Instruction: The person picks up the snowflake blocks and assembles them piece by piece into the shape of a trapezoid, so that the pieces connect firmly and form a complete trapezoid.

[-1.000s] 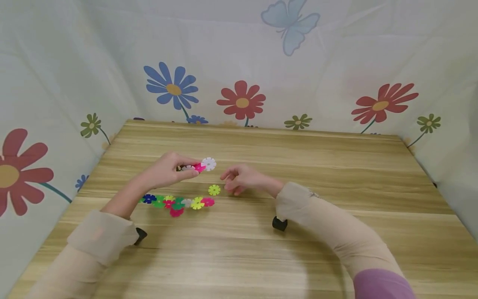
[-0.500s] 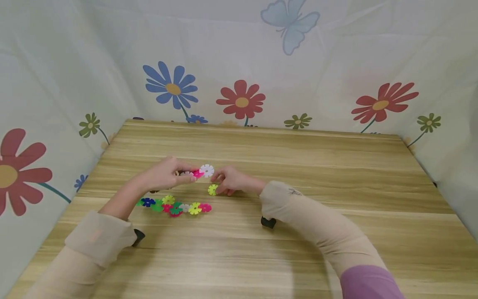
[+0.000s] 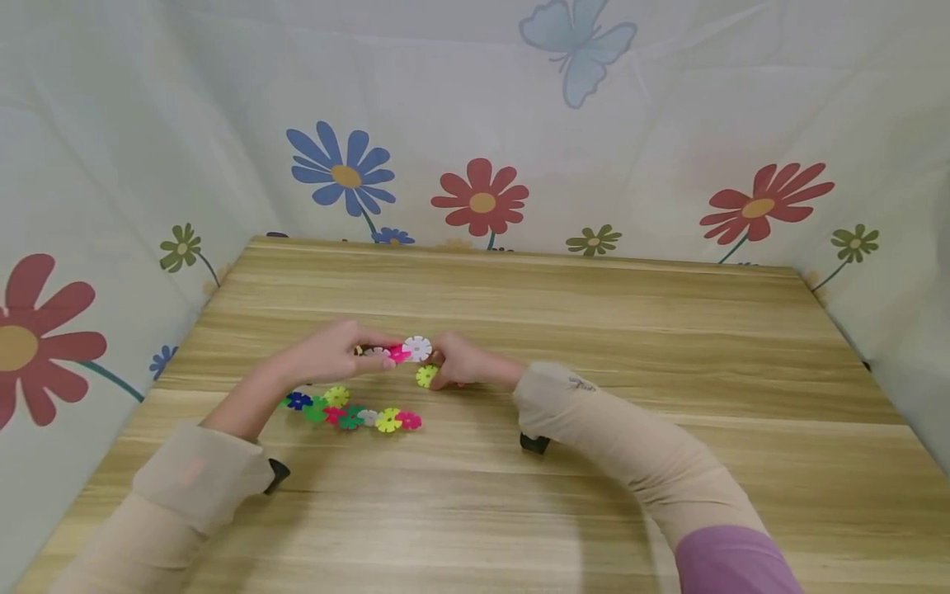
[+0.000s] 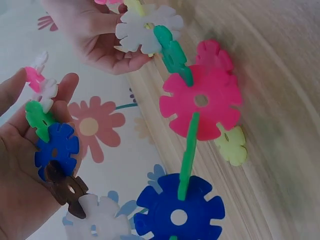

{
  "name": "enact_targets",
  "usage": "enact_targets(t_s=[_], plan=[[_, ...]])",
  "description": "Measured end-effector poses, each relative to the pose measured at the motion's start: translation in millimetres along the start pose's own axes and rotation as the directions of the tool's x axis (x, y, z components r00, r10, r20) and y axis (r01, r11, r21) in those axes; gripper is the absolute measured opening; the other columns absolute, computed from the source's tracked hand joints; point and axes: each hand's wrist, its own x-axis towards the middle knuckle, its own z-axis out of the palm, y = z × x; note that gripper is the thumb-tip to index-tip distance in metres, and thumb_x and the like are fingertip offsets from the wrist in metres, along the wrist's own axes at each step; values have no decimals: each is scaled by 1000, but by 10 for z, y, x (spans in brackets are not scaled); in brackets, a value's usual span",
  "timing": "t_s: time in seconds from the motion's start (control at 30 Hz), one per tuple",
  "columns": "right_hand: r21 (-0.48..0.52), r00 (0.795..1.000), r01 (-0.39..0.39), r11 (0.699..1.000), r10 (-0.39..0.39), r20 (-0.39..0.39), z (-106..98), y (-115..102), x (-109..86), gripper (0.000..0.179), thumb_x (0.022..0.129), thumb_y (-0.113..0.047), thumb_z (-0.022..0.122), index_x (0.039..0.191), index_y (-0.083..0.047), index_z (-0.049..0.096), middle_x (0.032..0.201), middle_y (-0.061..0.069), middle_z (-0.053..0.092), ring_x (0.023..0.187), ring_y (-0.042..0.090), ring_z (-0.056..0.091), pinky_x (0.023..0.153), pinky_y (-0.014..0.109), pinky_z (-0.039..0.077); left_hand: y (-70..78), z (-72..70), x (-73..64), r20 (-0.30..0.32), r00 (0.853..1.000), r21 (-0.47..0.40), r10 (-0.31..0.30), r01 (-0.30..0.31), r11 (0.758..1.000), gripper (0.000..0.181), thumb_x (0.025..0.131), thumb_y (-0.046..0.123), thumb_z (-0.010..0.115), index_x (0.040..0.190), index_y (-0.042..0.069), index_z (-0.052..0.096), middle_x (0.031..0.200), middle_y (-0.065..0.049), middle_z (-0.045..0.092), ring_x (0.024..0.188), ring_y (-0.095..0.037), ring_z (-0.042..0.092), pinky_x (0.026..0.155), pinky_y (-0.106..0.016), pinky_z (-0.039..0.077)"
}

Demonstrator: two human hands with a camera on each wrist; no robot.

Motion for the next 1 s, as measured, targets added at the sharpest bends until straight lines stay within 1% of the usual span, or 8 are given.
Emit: enact_targets(t_s=[0.13,0.27,0.4,0.5,0.6,0.7,0.73,1.0], plan=[[12,1000,-1,1000,2,-13,-12,46,-39,28,67,4,70,91,3,55,50,-4,37,35,6,37,35,17,34,49,21,36,-8,1000,-7,6,-6,1000,42,86,31,56,121,7,54,68,0,52,46,-9,27,48,-23,32],[18,1000,0,1000,0,-19,-48,112,-97,31,68,5,69,93,4,51,56,-1,39,37,8,38,36,17,35,98,46,87,-29,999,-15,28,-29,999,44,86,32,56,122,8,54,75,-1,57,49,-10,31,48,-23,32],[22,999,7,1000,-6,-36,-105,192,-194,33,69,6,68,95,2,49,62,1,40,41,9,41,38,18,38,146,66,140,-65,995,-17,76,-77,997,43,85,31,57,121,6,54,67,0,51,48,-10,30,48,-23,32],[40,999,7,999,-5,-48,-155,258,-281,29,69,8,66,91,2,47,60,1,39,42,9,42,37,18,38,192,83,176,-95,990,-22,100,-102,994,42,85,28,58,121,7,55,61,2,46,46,-10,30,48,-23,33],[81,999,-8,997,12,-51,-204,331,-361,27,68,11,63,88,2,46,56,1,39,42,10,43,38,18,39,244,100,217,-125,984,-20,124,-127,992,40,85,26,59,121,9,55,66,0,55,51,-10,36,50,-23,35],[128,998,-43,991,50,-48,-256,401,-438,26,70,12,59,90,1,46,57,1,42,43,10,44,40,19,40,288,118,260,-144,979,-26,147,-153,988,41,84,26,59,121,9,55,87,-3,66,60,-11,44,55,-23,40],[148,997,-53,987,61,-48,-272,424,-462,26,71,13,58,91,2,47,58,1,44,43,10,45,41,19,40,303,126,273,-149,976,-30,159,-165,986,41,84,26,59,121,9,55,96,-4,66,65,-12,47,57,-24,41],[269,988,-109,957,135,-81,-392,593,-625,22,76,10,57,96,4,49,63,4,48,50,11,54,47,23,48,426,179,354,-178,964,-44,198,-209,977,43,84,25,60,122,8,54,110,-8,63,80,-13,56,68,-23,48]])
